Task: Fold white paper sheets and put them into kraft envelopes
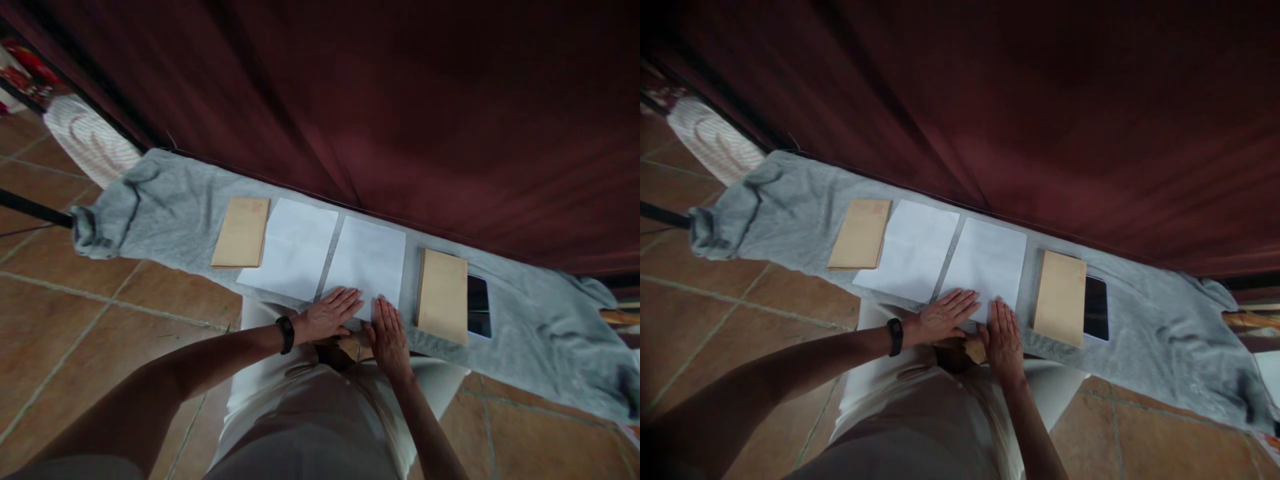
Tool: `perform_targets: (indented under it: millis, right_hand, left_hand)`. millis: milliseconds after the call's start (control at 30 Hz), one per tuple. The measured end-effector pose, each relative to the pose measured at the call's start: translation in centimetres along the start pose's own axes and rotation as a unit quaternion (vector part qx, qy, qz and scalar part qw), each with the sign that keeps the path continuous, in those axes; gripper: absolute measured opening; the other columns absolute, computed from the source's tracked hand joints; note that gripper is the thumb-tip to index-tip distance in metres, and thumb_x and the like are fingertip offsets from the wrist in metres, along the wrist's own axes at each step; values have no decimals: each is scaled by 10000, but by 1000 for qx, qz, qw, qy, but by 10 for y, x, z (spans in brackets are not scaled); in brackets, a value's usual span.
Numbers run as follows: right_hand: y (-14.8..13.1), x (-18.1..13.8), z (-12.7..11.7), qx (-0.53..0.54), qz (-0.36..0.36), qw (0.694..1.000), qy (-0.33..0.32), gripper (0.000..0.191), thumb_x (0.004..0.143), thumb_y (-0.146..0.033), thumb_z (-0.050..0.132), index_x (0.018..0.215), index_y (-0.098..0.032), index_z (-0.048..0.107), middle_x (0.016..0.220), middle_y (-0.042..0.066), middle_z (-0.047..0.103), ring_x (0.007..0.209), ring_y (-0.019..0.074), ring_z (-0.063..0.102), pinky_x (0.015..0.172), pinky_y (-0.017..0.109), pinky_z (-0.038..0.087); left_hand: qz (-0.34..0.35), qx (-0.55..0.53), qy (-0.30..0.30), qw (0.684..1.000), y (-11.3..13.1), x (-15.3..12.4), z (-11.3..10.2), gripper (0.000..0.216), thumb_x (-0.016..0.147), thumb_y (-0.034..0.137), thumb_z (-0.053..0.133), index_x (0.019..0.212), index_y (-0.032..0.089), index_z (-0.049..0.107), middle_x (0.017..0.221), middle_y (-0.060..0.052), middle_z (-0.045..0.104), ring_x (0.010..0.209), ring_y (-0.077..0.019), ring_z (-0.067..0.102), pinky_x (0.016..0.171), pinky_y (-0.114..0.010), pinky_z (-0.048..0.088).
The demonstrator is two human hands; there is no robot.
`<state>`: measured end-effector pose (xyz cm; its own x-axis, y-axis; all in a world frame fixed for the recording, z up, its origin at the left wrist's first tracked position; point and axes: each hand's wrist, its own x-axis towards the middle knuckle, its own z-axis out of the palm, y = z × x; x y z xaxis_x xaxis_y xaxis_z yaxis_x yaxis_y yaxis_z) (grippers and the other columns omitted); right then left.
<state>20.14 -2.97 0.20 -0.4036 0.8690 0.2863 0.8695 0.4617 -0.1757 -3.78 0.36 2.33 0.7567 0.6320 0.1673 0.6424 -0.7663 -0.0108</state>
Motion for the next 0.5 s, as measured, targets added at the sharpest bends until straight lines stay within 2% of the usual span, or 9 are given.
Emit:
perform_targets:
  millis: [300,500]
  right_hand:
    - [7,-16,-8,2,7,1000,-18,661,1060,-410,408,1620,-134,189,1614,193,352,1484,314,352,1181,526,360]
    - [13,-25,-9,18,9,1000,-13,647,1062,-421,376,1615,-135,200,1614,196,351,1484,318,351,1167,551,373]
  left_hand:
    - [-11,-12,-50,999,-3,-16,-8,885,893,545,647,1581,129,277,1667,-160,234,1556,-277,190,1270,-433,187]
    - [-11,-23,-42,999,-4,-23,-10,881,894,478,670,1585,112,263,1665,-168,233,1555,-283,190,1268,-429,200]
